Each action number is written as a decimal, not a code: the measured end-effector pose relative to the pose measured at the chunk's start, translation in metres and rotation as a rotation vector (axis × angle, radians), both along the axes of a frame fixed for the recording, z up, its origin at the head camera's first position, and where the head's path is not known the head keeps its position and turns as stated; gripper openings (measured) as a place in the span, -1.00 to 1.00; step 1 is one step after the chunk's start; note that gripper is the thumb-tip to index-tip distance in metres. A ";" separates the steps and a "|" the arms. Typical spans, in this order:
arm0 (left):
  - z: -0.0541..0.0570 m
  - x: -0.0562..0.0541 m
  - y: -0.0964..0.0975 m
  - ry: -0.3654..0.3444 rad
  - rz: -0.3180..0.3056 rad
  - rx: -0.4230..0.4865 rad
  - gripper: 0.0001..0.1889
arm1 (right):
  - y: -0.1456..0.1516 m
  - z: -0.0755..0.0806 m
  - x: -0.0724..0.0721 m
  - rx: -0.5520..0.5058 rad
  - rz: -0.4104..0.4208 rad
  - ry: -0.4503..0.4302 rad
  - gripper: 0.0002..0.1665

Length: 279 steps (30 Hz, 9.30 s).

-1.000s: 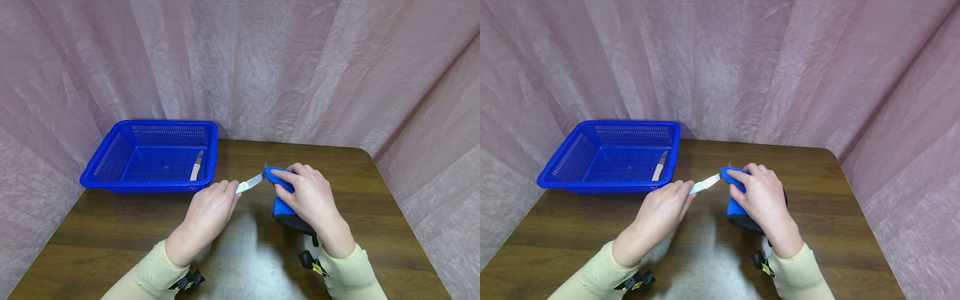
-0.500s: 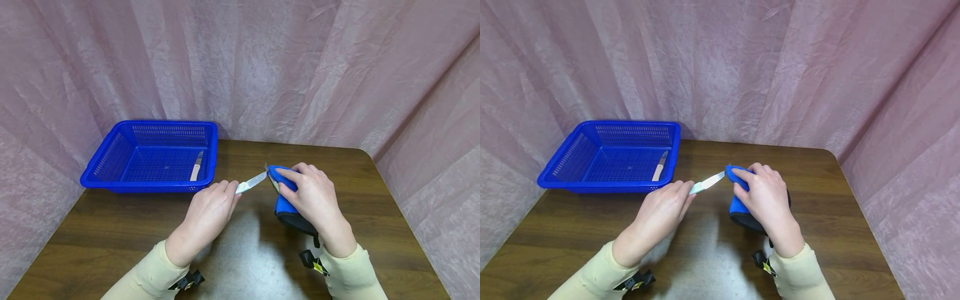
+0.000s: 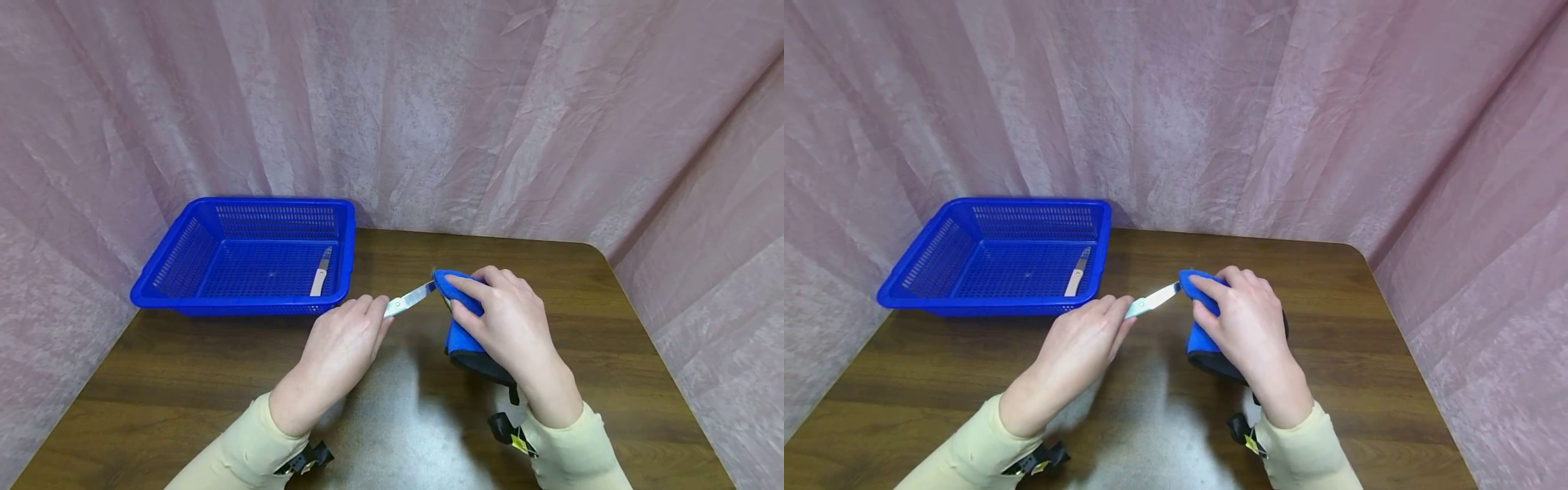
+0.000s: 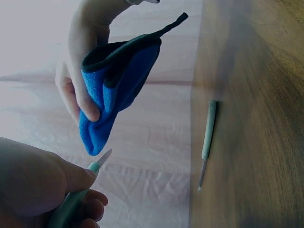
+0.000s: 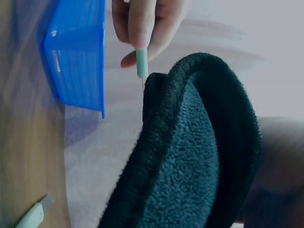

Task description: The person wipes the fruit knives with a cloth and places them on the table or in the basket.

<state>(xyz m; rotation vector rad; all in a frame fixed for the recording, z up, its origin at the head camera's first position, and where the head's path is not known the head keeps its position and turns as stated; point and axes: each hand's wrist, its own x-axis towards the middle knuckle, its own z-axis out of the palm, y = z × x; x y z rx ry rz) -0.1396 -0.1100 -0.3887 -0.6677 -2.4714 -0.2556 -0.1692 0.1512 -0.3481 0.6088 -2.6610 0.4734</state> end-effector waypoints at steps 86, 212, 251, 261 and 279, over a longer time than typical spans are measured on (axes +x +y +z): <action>0.000 0.001 0.000 -0.004 -0.002 -0.003 -0.76 | 0.004 -0.009 -0.008 0.006 0.024 -0.014 -0.56; -0.032 -0.151 -0.141 -1.041 0.439 -0.173 -0.75 | 0.004 -0.039 -0.012 0.061 0.039 -0.087 -0.55; 0.024 -0.110 -0.089 -0.446 0.367 -0.137 -0.40 | 0.032 -0.034 -0.007 0.071 -0.012 -0.111 -0.56; 0.020 -0.090 -0.060 -0.281 0.282 -0.142 -0.31 | 0.046 -0.035 -0.008 0.072 -0.041 -0.113 -0.56; -0.002 -0.060 0.006 -0.128 0.131 -0.189 -0.33 | 0.074 -0.038 -0.006 0.079 -0.117 -0.161 -0.54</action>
